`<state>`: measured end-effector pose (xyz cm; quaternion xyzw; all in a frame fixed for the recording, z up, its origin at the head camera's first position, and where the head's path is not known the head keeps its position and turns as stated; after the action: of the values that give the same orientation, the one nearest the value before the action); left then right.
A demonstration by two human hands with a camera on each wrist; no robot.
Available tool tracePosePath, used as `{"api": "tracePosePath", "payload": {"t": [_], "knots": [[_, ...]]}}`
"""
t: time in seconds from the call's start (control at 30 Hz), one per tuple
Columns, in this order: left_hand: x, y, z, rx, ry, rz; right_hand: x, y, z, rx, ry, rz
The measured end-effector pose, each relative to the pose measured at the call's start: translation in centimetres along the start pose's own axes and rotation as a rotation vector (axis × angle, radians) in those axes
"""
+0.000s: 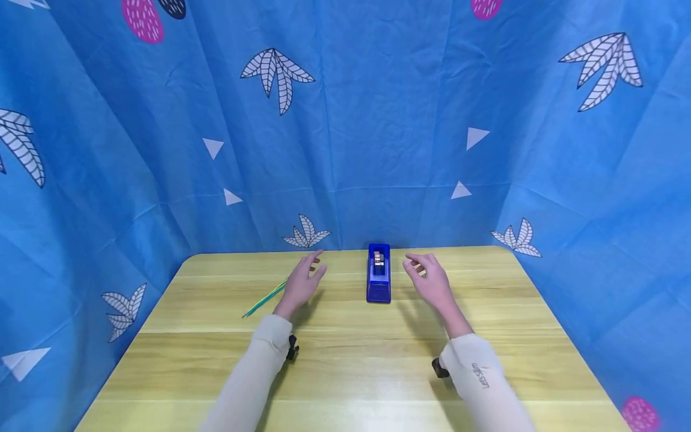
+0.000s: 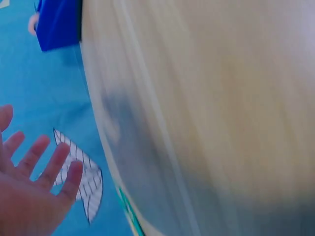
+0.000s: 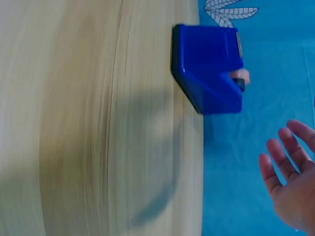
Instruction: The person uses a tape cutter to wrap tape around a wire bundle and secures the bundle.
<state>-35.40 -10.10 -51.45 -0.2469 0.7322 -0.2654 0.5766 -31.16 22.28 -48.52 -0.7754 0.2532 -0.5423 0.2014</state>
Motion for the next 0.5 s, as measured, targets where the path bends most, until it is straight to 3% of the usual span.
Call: {"api": "tracePosePath", "payload": {"t": [0.2,0.5], "knots": [[-1.6,3.1,-0.8,0.091,-0.035,0.171,0.2,1.8,-0.5,0.061,0.131,-0.053],[-3.2,6.9,-1.6,0.171,-0.088,0.307,0.0,4.4,-0.5,0.135,0.266,-0.126]]}}
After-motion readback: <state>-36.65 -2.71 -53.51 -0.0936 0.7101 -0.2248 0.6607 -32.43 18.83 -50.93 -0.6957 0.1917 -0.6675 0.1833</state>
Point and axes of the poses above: each hand's wrist, its own z-axis away from the middle knuckle, its own y-axis out of the palm, x = y × z, the point moved 1 cm from there along -z, towards the middle knuckle, and after that the axes turned 1 degree about -y, right-handed, at the moved point
